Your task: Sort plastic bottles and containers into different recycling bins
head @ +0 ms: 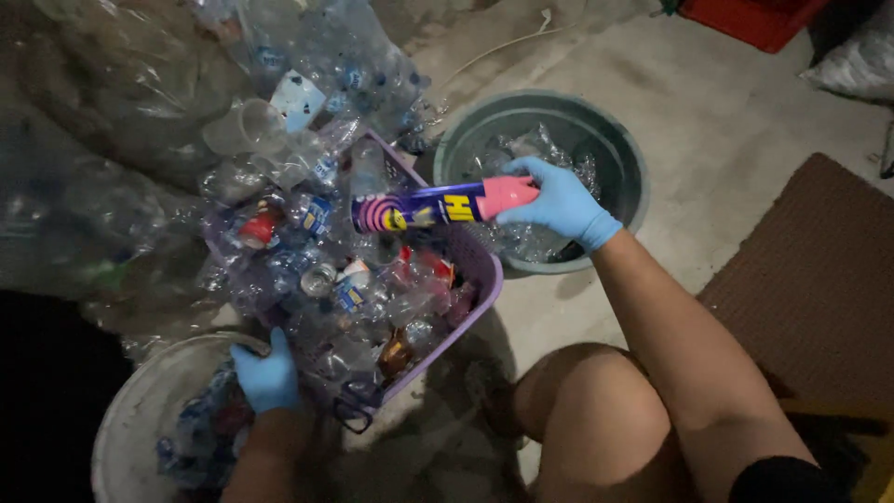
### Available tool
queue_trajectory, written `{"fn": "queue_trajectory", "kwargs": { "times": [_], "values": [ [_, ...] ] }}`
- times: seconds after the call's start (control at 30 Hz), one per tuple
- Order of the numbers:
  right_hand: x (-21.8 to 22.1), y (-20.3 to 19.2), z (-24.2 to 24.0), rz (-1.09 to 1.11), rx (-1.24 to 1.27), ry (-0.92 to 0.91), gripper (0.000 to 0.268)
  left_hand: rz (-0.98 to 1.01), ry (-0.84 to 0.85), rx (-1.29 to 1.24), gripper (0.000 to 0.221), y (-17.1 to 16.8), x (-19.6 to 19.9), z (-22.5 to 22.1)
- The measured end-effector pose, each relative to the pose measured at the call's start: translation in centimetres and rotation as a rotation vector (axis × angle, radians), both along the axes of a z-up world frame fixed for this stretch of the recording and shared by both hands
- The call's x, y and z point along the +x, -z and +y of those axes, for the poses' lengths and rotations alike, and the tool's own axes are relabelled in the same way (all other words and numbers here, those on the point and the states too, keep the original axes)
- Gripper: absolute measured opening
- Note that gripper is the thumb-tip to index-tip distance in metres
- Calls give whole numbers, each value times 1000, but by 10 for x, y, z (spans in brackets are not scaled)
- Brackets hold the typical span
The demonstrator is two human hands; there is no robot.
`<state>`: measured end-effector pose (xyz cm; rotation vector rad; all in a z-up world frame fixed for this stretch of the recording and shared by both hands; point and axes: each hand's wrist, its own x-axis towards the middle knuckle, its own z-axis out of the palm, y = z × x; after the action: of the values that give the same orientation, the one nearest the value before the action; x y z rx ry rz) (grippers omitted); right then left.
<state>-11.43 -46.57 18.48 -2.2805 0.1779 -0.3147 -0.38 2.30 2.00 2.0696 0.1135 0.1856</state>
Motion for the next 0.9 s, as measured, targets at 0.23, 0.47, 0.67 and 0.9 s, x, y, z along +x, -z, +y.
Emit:
{"fn": "queue_trajectory", "kwargs": {
  "times": [0.23,0.47,0.67,0.9],
  "values": [
    [-12,-73,46,-202,-31,9,96,-648,120,375,41,-127,-40,-48],
    [-28,-138,141,-123,-329,-72,107,-972,448,716,97,-188,-46,-100],
    [-34,-135,231,-292,100,-155,110,-268,413,329,101,-212,-78,-82],
    [-1,-79,285,-202,678,-370,57,-64,613,291,115,-235,-95,-33]
  ]
}}
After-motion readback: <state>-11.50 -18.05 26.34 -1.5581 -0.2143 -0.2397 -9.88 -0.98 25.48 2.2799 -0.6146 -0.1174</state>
